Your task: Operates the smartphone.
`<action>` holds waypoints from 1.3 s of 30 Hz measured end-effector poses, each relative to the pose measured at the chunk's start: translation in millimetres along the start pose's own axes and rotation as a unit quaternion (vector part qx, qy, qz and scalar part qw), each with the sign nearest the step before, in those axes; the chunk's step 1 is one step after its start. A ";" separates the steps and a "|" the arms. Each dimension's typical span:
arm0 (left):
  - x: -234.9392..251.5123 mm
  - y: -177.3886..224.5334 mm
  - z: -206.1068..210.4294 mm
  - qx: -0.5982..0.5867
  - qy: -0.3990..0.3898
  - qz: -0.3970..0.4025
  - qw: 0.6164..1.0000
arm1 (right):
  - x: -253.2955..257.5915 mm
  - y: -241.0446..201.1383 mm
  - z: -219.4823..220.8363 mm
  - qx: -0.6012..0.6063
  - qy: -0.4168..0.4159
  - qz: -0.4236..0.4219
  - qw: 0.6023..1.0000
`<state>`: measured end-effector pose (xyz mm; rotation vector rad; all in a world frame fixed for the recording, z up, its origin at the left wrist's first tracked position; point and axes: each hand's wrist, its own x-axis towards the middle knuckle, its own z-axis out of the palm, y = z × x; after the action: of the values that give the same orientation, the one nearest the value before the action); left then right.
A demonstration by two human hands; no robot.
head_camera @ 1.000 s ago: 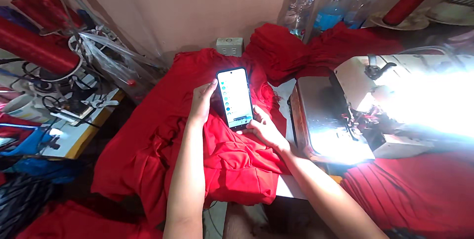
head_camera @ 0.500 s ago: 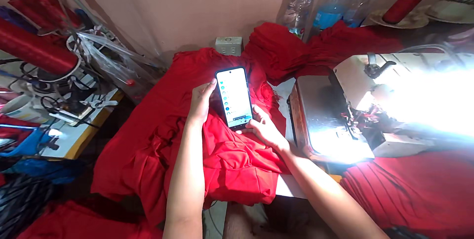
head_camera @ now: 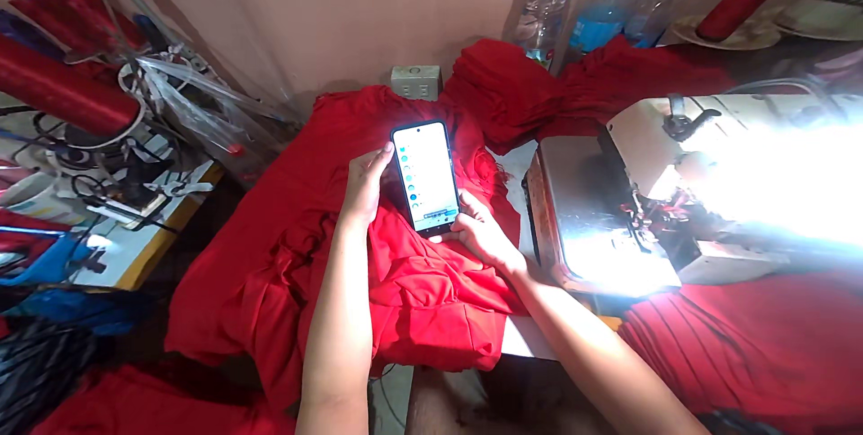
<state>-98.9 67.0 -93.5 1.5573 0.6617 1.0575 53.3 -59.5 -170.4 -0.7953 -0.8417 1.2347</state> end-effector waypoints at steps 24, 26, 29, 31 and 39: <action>-0.4 -1.2 -0.7 0.011 -0.006 0.014 1.000 | -0.9 -1.9 1.6 -0.024 0.005 0.003 1.000; -0.7 -1.0 -0.6 0.011 -0.005 0.017 1.000 | -0.9 -2.1 1.5 -0.024 0.005 0.002 1.000; -1.2 -1.0 -0.1 0.007 -0.002 0.017 1.000 | -1.1 -2.3 2.4 -0.029 0.011 0.005 1.000; -1.3 -1.1 0.3 0.006 -0.002 0.019 1.000 | -1.3 -2.3 2.6 -0.030 0.012 0.006 0.999; -1.2 -2.3 -0.4 0.004 -0.009 0.029 1.000 | -1.0 -1.7 2.6 -0.024 0.015 0.005 1.000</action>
<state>-99.5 66.9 -96.1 1.5994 0.6123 1.0850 51.7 -60.7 -167.8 -0.8555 -0.8476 1.2129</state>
